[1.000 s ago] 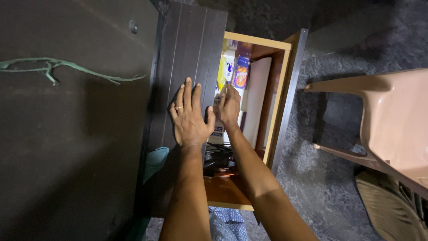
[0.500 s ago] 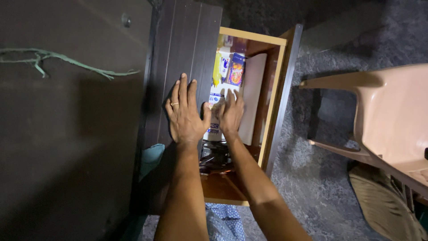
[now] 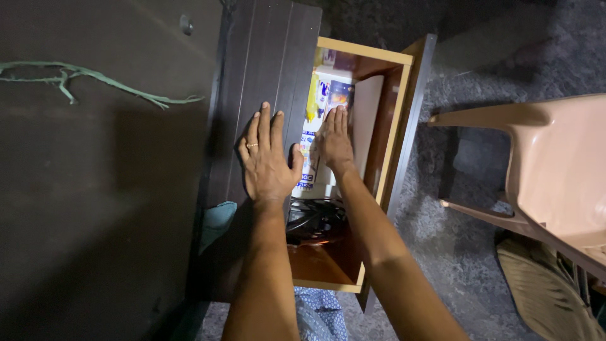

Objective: The person organizes items in a desk drawer, placing a power adapter and other small objects inside. They then wipe the top surface of the desk with a pink cloth and place a small box and a pencil into the drawer.

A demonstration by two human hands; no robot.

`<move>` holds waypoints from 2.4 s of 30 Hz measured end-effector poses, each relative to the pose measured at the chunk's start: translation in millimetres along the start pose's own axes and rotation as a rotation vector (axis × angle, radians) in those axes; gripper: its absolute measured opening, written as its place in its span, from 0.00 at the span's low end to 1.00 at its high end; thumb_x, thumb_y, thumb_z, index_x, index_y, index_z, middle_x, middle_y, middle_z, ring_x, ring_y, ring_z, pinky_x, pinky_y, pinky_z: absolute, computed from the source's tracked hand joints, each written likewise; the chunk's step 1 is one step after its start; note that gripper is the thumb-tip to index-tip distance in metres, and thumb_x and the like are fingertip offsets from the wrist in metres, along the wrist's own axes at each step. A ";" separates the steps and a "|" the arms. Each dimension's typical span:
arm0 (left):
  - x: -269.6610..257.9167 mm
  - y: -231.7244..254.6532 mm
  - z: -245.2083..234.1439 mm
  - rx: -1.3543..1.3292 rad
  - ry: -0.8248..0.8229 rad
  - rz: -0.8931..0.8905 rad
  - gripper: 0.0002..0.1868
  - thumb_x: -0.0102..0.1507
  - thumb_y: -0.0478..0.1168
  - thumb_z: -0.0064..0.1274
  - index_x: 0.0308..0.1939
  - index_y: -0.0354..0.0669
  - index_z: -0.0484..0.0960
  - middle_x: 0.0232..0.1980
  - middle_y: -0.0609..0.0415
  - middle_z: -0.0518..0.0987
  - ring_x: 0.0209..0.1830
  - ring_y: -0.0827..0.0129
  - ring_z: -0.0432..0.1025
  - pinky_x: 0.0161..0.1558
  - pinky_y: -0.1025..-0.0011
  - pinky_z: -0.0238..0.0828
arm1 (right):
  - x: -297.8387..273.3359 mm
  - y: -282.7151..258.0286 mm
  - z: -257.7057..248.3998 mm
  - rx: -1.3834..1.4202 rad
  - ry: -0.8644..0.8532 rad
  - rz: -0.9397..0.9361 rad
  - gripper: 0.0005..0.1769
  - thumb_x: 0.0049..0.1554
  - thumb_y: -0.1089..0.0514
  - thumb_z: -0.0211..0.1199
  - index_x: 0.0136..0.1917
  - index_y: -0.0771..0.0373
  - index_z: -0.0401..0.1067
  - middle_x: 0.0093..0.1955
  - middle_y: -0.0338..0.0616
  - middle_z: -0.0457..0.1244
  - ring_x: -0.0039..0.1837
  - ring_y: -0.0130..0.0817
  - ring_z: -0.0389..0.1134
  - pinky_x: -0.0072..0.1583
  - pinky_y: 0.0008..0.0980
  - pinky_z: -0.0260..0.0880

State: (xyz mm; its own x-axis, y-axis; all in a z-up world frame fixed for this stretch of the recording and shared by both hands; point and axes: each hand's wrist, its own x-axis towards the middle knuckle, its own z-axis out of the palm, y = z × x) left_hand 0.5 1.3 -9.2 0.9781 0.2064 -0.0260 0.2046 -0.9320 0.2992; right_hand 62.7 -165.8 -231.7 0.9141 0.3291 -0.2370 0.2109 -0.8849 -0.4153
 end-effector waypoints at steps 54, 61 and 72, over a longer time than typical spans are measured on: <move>-13.1 -2.0 6.8 -0.007 0.026 0.035 0.36 0.64 0.52 0.50 0.75 0.43 0.65 0.84 0.50 0.50 0.82 0.58 0.47 0.76 0.50 0.47 | -127.4 -51.9 1.7 0.087 -0.195 0.205 0.47 0.55 0.57 0.63 0.81 0.71 0.45 0.83 0.68 0.36 0.83 0.61 0.39 0.79 0.50 0.43; -15.0 -1.3 5.7 -0.008 0.027 0.036 0.37 0.64 0.52 0.50 0.75 0.43 0.65 0.83 0.50 0.51 0.82 0.57 0.47 0.74 0.48 0.46 | -147.5 -62.3 -103.8 0.265 0.242 -0.064 0.28 0.55 0.66 0.65 0.69 0.59 0.72 0.79 0.57 0.53 0.82 0.58 0.48 0.81 0.52 0.43; -14.7 -4.7 11.2 -0.002 0.031 0.059 0.36 0.65 0.52 0.49 0.76 0.42 0.64 0.84 0.49 0.50 0.82 0.57 0.47 0.75 0.50 0.47 | -166.2 3.7 -171.1 0.441 0.630 0.078 0.27 0.67 0.67 0.58 0.77 0.65 0.62 0.80 0.59 0.54 0.82 0.52 0.55 0.81 0.44 0.53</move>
State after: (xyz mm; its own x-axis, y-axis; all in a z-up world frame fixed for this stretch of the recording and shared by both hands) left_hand -14.5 -0.6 -20.9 0.9869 0.1599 0.0215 0.1461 -0.9423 0.3011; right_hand -29.2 -280.2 -43.6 0.9731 -0.0956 0.2098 0.1009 -0.6413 -0.7606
